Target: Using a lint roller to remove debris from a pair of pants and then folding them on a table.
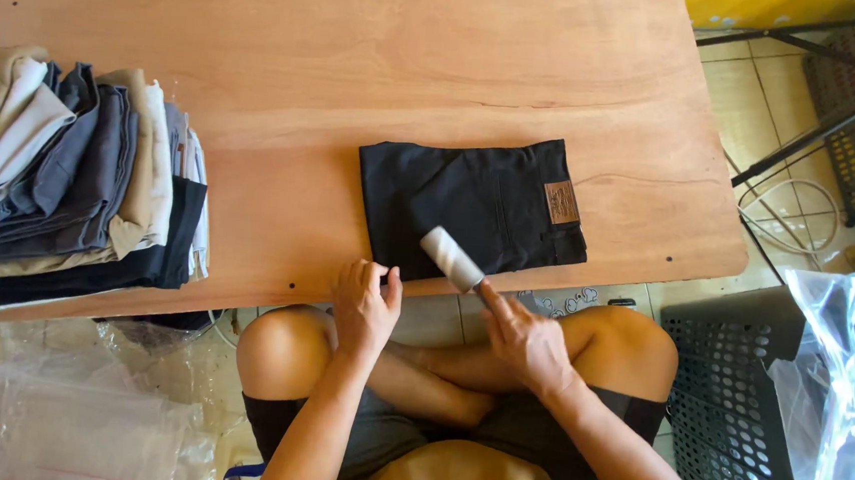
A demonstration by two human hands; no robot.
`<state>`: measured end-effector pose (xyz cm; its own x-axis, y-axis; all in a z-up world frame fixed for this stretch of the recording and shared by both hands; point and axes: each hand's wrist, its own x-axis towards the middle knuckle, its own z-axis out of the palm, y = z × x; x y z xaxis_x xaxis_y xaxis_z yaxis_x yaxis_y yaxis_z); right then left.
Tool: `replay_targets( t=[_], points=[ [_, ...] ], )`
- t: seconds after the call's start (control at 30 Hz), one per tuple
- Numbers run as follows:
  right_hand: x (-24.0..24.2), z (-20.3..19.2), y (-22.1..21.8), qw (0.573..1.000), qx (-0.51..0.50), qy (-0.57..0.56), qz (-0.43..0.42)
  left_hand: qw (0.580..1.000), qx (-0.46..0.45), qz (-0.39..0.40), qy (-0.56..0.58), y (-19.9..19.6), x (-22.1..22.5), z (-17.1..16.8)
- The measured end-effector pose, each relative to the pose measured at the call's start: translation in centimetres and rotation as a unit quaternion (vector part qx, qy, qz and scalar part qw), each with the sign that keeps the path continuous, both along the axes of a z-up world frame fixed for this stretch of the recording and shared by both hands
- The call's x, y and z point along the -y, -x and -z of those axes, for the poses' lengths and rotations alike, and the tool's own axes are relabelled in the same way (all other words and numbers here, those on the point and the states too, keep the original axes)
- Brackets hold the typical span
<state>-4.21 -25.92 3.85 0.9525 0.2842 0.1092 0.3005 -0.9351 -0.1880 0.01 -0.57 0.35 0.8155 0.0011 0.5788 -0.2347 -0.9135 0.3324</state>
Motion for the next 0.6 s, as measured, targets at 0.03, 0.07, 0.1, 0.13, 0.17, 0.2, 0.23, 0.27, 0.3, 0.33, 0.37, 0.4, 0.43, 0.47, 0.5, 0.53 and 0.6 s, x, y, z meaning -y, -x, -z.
replay_targets(
  t=[0.03,0.07,0.1,0.13,0.17,0.2,0.23,0.27,0.3,0.33,0.37,0.4,0.43,0.47,0.5,0.53,0.6],
  points=[
    [0.9,1.1,0.0,0.998,0.054,0.022,0.036,1.000,0.003,0.002,0.002,0.0,-0.1,0.3],
    [1.8,2.2,-0.1,0.991,0.108,0.043,0.071,1.000,0.006,0.004,0.003,0.1,-0.2,0.6],
    [3.9,3.2,-0.8,0.991,0.108,0.042,0.073,1.000,0.007,0.006,0.002,0.2,-0.2,0.6],
    [5.9,4.1,-1.4,0.981,0.099,0.027,0.166,1.000,0.004,0.011,0.009,0.3,-0.3,0.6],
    [8.2,5.0,-2.1,0.962,0.090,0.013,0.258,1.000,0.003,0.016,0.018,0.3,-0.2,0.5],
    [9.8,5.5,-2.6,0.961,0.092,0.012,0.260,1.000,0.005,0.018,0.018,0.4,-0.2,0.4],
    [11.5,6.0,-3.1,0.932,0.038,-0.160,0.324,1.000,0.006,0.016,0.014,0.4,-0.2,0.2],
    [13.3,6.4,-3.5,0.868,-0.017,-0.327,0.374,1.000,0.006,0.015,0.011,0.5,-0.2,0.1],
    [12.7,5.2,-3.3,0.868,-0.016,-0.326,0.375,1.000,0.007,0.015,0.012,0.5,-0.1,0.1],
    [12.1,4.1,-3.2,0.843,-0.028,-0.366,0.393,1.000,0.007,0.017,0.012,0.5,0.0,0.1],
    [11.4,3.0,-3.0,0.816,-0.042,-0.407,0.409,1.000,0.008,0.018,0.009,0.5,0.0,0.1],
    [11.4,3.8,-3.2,0.816,-0.042,-0.407,0.408,1.000,0.009,0.017,0.009,0.6,0.5,-0.2],
    [11.2,4.6,-3.4,0.836,-0.020,-0.376,0.400,0.999,0.014,0.028,0.013,0.7,0.8,-0.6],
    [11.1,5.4,-3.6,0.854,0.001,-0.343,0.391,0.999,0.019,0.040,0.017,0.8,1.2,-0.9],
    [9.9,4.8,-3.8,0.853,0.002,-0.345,0.391,0.999,0.020,0.040,0.015,0.8,1.6,-1.5],
    [8.7,4.2,-4.0,0.839,-0.024,-0.378,0.390,0.997,0.018,0.069,0.034,0.8,2.1,-2.1],
    [8.4,5.2,-4.6,0.824,-0.049,-0.411,0.386,0.994,0.018,0.095,0.051,0.8,3.2,-2.6]
  ],
)
